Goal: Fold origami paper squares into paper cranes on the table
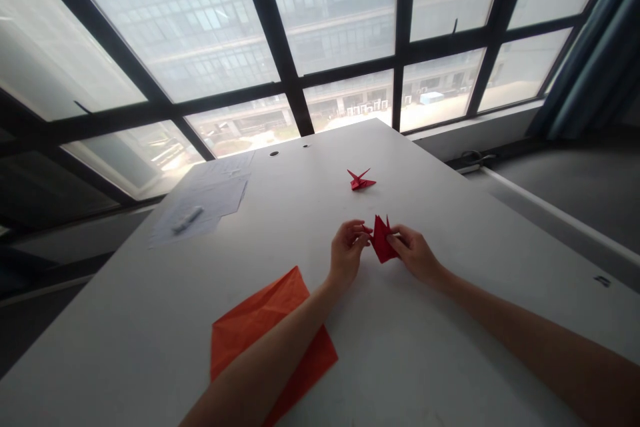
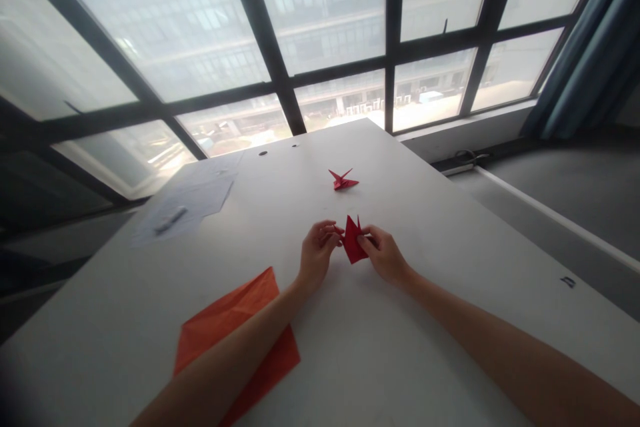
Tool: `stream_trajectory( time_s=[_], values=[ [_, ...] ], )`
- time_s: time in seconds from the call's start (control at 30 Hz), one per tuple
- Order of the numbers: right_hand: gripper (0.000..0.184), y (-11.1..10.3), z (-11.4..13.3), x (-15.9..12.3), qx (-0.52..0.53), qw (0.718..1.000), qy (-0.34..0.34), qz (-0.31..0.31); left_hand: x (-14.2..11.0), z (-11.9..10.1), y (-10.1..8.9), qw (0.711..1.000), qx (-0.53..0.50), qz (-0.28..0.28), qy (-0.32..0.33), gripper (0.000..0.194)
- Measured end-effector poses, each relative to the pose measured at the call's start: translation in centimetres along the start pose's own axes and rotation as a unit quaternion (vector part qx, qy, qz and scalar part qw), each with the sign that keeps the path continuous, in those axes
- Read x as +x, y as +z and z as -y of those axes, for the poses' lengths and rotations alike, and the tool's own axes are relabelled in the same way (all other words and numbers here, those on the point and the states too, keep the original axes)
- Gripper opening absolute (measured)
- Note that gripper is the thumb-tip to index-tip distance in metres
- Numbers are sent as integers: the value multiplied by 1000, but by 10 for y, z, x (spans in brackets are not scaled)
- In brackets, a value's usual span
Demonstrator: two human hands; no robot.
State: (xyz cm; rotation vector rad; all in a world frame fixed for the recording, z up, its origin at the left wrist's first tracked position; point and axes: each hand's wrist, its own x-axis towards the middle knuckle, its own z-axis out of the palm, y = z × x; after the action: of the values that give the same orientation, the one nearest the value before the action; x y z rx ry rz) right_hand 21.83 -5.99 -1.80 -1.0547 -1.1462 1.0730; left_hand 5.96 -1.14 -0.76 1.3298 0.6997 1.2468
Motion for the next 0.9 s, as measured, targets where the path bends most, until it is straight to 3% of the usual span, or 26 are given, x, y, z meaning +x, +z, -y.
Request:
stream_trajectory(
  time_s=[0.3, 0.6, 0.9],
  values=[
    [45, -4, 2, -1, 35, 997, 14, 61, 1, 1, -2, 999, -31, -28, 10, 24],
    [27, -4, -3, -2, -54, 998, -26, 21, -5, -7, -2, 988, 127, -20, 82, 9],
    [23, -4, -3, -2, -110, 992, -58, -21, -3, -2, -1, 996, 86, -7, 29, 16]
  ],
)
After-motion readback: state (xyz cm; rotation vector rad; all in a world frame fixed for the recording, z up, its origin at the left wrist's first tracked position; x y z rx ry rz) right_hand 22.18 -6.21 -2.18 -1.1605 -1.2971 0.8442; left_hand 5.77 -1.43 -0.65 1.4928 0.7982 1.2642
